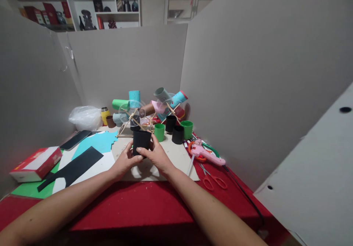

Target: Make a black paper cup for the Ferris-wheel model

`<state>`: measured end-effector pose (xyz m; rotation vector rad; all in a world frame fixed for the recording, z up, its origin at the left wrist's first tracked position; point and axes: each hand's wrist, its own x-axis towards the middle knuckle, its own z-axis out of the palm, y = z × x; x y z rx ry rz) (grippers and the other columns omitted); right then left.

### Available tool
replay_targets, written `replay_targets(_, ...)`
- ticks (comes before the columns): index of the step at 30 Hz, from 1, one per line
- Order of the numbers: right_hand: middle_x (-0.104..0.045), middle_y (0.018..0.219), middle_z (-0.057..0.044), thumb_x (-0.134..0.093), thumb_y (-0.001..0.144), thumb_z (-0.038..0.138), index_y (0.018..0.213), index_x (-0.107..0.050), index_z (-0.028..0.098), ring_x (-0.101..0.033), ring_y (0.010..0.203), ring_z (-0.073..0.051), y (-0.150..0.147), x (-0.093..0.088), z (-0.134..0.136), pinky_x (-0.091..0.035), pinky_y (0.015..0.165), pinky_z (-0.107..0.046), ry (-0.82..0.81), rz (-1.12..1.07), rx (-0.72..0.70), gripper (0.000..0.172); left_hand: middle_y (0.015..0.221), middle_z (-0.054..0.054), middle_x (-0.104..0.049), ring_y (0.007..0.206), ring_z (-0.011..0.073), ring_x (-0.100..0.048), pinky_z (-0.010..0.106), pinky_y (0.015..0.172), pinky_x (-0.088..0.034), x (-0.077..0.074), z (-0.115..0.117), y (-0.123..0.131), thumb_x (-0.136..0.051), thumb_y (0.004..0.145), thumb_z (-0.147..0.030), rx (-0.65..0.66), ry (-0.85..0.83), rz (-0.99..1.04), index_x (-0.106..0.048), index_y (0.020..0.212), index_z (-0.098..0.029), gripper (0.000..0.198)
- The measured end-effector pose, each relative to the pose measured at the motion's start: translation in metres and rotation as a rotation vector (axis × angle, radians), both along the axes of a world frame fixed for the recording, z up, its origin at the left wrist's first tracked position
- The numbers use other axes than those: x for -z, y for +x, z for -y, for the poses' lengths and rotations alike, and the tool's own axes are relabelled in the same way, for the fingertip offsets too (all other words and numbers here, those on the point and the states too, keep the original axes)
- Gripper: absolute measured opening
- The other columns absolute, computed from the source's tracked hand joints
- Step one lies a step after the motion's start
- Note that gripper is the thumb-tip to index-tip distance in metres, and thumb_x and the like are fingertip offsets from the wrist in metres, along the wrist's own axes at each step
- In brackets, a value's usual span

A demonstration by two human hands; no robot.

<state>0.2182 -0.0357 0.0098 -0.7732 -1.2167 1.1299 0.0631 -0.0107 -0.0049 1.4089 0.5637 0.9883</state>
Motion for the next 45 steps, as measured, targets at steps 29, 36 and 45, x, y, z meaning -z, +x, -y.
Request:
replay_targets(29,-0.062,0.130,-0.010,-0.082,0.066,0.035,0.148,-0.032,0.021,-0.057,0.121,-0.027,-0.0006,-0.0061,0.0047,-0.039,0.108,-0.044,-0.048,0.032,0.120,0.096,0.118,0.011,-0.063,0.101,0.0234,-0.062,0.028,0.073,-0.051,-0.0006,0.0061,0.0006,-0.074,0.072,-0.023,-0.176,0.244,-0.236,-0.033,0.142,-0.021,0.082)
replay_targets(36,-0.066,0.124,-0.007,-0.082,0.067,0.033,0.147,-0.033,0.024,-0.058,0.120,-0.027,0.0002,-0.0055,0.0034,-0.041,0.106,-0.045,-0.055,0.010,0.128,0.094,0.126,0.013,-0.059,0.105,0.0249,-0.062,0.032,0.081,-0.052,0.0000,0.0038,-0.0004,-0.077,0.072,-0.030,-0.144,0.218,-0.205,-0.032,0.144,-0.022,0.085)
replay_targets(45,-0.068,0.122,-0.005,-0.082,0.066,0.032,0.144,-0.037,0.027,-0.059,0.119,-0.026,0.0001,-0.0072,0.0042,-0.040,0.108,-0.044,-0.058,-0.001,0.117,0.090,0.121,0.011,-0.062,0.102,0.0247,-0.063,0.033,0.083,-0.050,0.0046,0.0008,-0.0013,-0.080,0.071,-0.034,-0.140,0.205,-0.184,-0.035,0.144,-0.023,0.086)
